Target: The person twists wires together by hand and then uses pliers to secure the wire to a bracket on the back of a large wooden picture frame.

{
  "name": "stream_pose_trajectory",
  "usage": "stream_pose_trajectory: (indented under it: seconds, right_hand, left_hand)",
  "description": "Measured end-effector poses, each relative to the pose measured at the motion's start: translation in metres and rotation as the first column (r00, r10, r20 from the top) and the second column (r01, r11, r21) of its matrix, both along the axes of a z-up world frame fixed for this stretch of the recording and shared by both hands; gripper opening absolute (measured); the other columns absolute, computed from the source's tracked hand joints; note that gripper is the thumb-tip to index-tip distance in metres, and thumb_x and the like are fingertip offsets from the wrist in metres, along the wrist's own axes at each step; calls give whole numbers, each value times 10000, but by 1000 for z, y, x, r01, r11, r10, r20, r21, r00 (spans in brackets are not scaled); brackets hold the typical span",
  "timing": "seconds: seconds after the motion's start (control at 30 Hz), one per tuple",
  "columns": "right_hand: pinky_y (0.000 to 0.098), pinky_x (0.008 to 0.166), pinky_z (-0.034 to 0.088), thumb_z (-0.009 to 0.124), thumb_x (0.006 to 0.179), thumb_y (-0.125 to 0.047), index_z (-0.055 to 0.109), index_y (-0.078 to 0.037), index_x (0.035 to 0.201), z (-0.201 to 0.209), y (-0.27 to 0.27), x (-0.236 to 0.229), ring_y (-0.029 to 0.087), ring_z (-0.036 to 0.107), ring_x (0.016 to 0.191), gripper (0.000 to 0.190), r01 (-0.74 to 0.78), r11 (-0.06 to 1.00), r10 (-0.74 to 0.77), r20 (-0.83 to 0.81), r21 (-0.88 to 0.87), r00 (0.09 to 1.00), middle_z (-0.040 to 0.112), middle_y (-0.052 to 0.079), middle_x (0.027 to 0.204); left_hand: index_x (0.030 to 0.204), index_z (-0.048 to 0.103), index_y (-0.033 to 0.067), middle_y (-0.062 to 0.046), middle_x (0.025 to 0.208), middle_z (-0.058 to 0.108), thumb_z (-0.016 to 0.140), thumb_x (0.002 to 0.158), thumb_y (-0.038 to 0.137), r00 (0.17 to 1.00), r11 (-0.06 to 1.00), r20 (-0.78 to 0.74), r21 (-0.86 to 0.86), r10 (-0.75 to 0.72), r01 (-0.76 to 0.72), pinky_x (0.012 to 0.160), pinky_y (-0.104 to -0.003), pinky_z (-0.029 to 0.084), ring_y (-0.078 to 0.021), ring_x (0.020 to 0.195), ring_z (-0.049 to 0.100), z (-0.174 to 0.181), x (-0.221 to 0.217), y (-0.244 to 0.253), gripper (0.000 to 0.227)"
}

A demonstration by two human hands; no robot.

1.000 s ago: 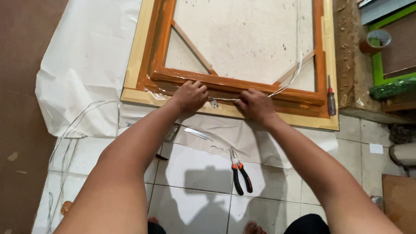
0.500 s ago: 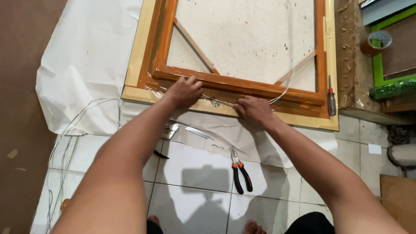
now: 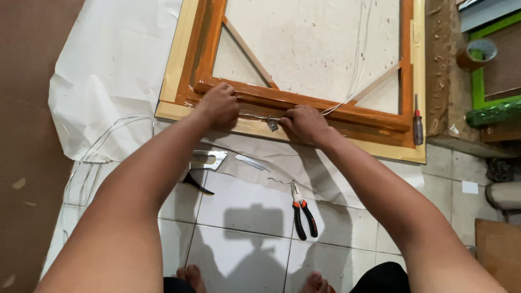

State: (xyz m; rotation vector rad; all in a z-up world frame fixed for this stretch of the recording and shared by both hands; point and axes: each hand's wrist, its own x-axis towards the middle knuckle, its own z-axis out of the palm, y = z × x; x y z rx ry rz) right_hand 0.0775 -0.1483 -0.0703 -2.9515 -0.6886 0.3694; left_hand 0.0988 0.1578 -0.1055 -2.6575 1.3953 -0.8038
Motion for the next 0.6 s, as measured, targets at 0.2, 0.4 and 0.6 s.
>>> stream_pose_trajectory:
  seconds: [0.2, 0.4, 0.6]
  right_hand:
    - [569, 892, 649, 636, 1088, -517, 835, -220, 1054, 0, 6, -5, 441, 784, 1051, 359, 78, 995, -77, -8, 55, 997, 778, 131, 1030]
    - [549, 902, 650, 657, 1099, -502, 859, -238, 1114, -1, -7, -10, 399, 805, 1048, 333, 86, 993, -85, -7, 78, 996, 812, 104, 1029]
    - [524, 917, 608, 379, 1156, -614, 855, -202, 1007, -11, -29, -18, 404, 808, 996, 647, -18, 975, 47, 129, -223, 990, 811, 133, 937]
  left_hand:
    - [958, 861, 182, -107, 948, 851, 549, 896, 588, 884, 908, -293, 323, 363, -265, 1016, -499, 430, -310, 1015, 720, -10, -7, -38, 516]
    - [1211, 792, 195, -90, 1026, 848, 471, 1149, 534, 755, 923, -540, 296, 373, -244, 948, -455, 499, -309, 1007, 804, -10, -18, -18, 471]
    - [997, 818, 262, -27, 891, 848, 388, 1124, 600, 824, 948, -473, 214, 313, -237, 911, -458, 493, -276, 908, 838, -13, -15, -12, 562]
